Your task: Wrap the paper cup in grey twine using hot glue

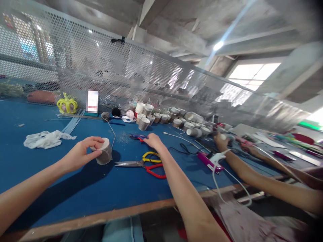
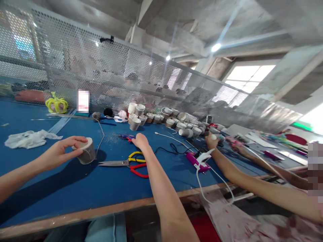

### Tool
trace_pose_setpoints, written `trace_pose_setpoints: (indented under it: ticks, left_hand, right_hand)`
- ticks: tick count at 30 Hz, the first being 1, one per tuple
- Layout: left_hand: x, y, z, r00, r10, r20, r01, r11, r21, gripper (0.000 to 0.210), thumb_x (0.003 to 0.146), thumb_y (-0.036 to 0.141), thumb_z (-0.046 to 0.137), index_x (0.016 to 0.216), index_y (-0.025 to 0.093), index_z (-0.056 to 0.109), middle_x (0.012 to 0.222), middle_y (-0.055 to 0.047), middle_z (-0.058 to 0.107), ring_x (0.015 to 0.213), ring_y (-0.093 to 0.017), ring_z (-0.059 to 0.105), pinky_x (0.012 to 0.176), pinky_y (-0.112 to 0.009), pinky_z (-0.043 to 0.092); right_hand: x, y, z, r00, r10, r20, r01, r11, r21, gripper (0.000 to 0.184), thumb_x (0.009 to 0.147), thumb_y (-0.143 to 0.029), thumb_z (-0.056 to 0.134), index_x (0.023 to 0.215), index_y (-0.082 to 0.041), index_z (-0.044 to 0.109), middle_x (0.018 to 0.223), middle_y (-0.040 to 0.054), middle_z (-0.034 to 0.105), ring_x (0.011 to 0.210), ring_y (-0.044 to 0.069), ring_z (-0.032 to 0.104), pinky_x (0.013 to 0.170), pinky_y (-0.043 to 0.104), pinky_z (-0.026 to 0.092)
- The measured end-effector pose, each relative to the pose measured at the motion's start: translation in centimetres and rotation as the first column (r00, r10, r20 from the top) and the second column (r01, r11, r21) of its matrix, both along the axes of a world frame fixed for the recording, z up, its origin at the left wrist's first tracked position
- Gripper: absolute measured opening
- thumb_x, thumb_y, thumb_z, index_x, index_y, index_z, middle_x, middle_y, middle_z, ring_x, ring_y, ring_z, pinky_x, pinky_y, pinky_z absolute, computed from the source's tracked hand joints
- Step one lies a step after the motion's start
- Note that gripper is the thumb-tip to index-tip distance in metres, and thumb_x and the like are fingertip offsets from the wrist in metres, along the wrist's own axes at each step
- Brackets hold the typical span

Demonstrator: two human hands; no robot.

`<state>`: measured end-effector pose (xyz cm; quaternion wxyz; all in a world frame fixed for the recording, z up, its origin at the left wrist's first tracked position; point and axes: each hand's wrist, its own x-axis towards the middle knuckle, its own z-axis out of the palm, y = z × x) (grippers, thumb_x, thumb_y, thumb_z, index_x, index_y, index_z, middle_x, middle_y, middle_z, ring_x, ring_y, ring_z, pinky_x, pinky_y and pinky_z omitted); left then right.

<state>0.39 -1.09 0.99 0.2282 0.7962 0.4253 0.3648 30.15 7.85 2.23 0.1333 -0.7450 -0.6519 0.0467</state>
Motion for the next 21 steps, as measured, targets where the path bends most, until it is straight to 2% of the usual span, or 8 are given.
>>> trace_pose_setpoints:
  ticks: [5, 10, 12, 14, 16, 17, 19, 21]
  left_hand:
    - [0.1, 0.2, -0.5, 1.000, -0.002, -0.014, 0.001, 1.000, -0.016, 0.026, 0.074, 0.040, 0.046, 0.078, 0.017, 0.058, 0.110, -0.011, 0.056, 0.106, -0.023, 0.050, 0.083, -0.034, 0.043]
    - [-0.3, 0.3, -0.1, 0.999, 0.010, -0.047, -0.011, 1.000, -0.013, 0.026, 0.073, 0.042, 0.047, 0.068, 0.018, 0.056, 0.107, -0.009, 0.059, 0.100, -0.023, 0.053, 0.083, -0.033, 0.043]
    - [-0.5, 0.4, 0.1, 0.998, 0.006, -0.064, -0.007, 1.000, -0.023, 0.026, 0.073, 0.042, 0.048, 0.065, 0.019, 0.055, 0.105, -0.008, 0.060, 0.099, -0.022, 0.054, 0.083, -0.032, 0.043]
    - [-0.6, 0.4, 0.2, 0.997, -0.001, -0.073, -0.002, 0.999, -0.037, 0.025, 0.073, 0.042, 0.048, 0.066, 0.019, 0.055, 0.102, -0.007, 0.061, 0.096, -0.021, 0.056, 0.083, -0.031, 0.042]
    - [-0.6, 0.4, 0.2, 0.998, 0.001, -0.064, -0.004, 0.999, -0.041, 0.025, 0.074, 0.042, 0.047, 0.068, 0.018, 0.055, 0.100, -0.007, 0.062, 0.092, -0.020, 0.057, 0.080, -0.030, 0.043]
    - [-0.5, 0.4, 0.1, 0.999, 0.012, -0.049, -0.013, 0.999, -0.039, 0.025, 0.074, 0.042, 0.047, 0.069, 0.018, 0.055, 0.099, -0.007, 0.062, 0.091, -0.019, 0.057, 0.079, -0.030, 0.043]
    - [-0.4, 0.5, -0.1, 0.999, 0.053, 0.001, -0.053, 0.998, -0.035, 0.026, 0.074, 0.042, 0.047, 0.069, 0.018, 0.055, 0.098, -0.006, 0.062, 0.091, -0.020, 0.056, 0.079, -0.030, 0.043]
    - [-0.3, 0.8, -0.4, 0.993, 0.099, 0.056, -0.096, 0.994, -0.061, 0.028, 0.073, 0.044, 0.048, 0.067, 0.017, 0.055, 0.096, -0.007, 0.063, 0.092, -0.021, 0.056, 0.080, -0.031, 0.042]
  right_hand:
    - [0.0, 0.7, -1.7, 0.997, -0.021, -0.069, 0.016, 0.998, -0.063, 0.004, 0.060, -0.017, 0.061, 0.057, -0.015, 0.059, 0.066, 0.0100, 0.063, 0.072, 0.023, 0.060, 0.057, 0.025, 0.040]
    - [0.2, 0.5, -1.9, 0.979, -0.034, -0.200, 0.028, 0.999, -0.035, 0.002, 0.057, -0.013, 0.061, 0.058, -0.013, 0.061, 0.060, 0.0085, 0.062, 0.066, 0.022, 0.060, 0.055, 0.025, 0.040]
    - [0.2, 0.2, -1.6, 0.965, -0.027, -0.262, 0.031, 0.999, 0.011, 0.009, 0.059, -0.014, 0.058, 0.066, -0.012, 0.062, 0.065, 0.0085, 0.063, 0.065, 0.020, 0.059, 0.054, 0.024, 0.040]
    - [-0.1, -0.4, -0.9, 0.946, -0.003, -0.325, 0.032, 0.996, 0.085, 0.022, 0.062, -0.017, 0.056, 0.083, -0.011, 0.061, 0.078, 0.0080, 0.065, 0.070, 0.017, 0.059, 0.056, 0.022, 0.041]
    - [-0.8, -1.2, 0.1, 0.890, 0.051, -0.452, 0.032, 0.984, 0.173, 0.032, 0.063, -0.020, 0.056, 0.094, -0.011, 0.057, 0.089, 0.0067, 0.064, 0.073, 0.014, 0.058, 0.059, 0.020, 0.041]
    - [-1.2, -1.7, 0.6, 0.827, 0.091, -0.555, 0.035, 0.977, 0.212, 0.033, 0.062, -0.021, 0.057, 0.094, -0.010, 0.057, 0.087, 0.0065, 0.064, 0.071, 0.013, 0.058, 0.059, 0.020, 0.041]
    - [-2.3, -2.8, 1.5, 0.691, 0.169, -0.703, 0.021, 0.967, 0.254, 0.032, 0.060, -0.024, 0.060, 0.088, -0.010, 0.058, 0.076, 0.0042, 0.063, 0.061, 0.011, 0.055, 0.055, 0.020, 0.041]
    - [-3.6, -4.1, 2.0, 0.627, 0.248, -0.739, -0.079, 0.963, 0.257, 0.025, 0.061, -0.028, 0.059, 0.079, -0.011, 0.058, 0.061, 0.0011, 0.059, 0.051, 0.009, 0.050, 0.048, 0.020, 0.038]
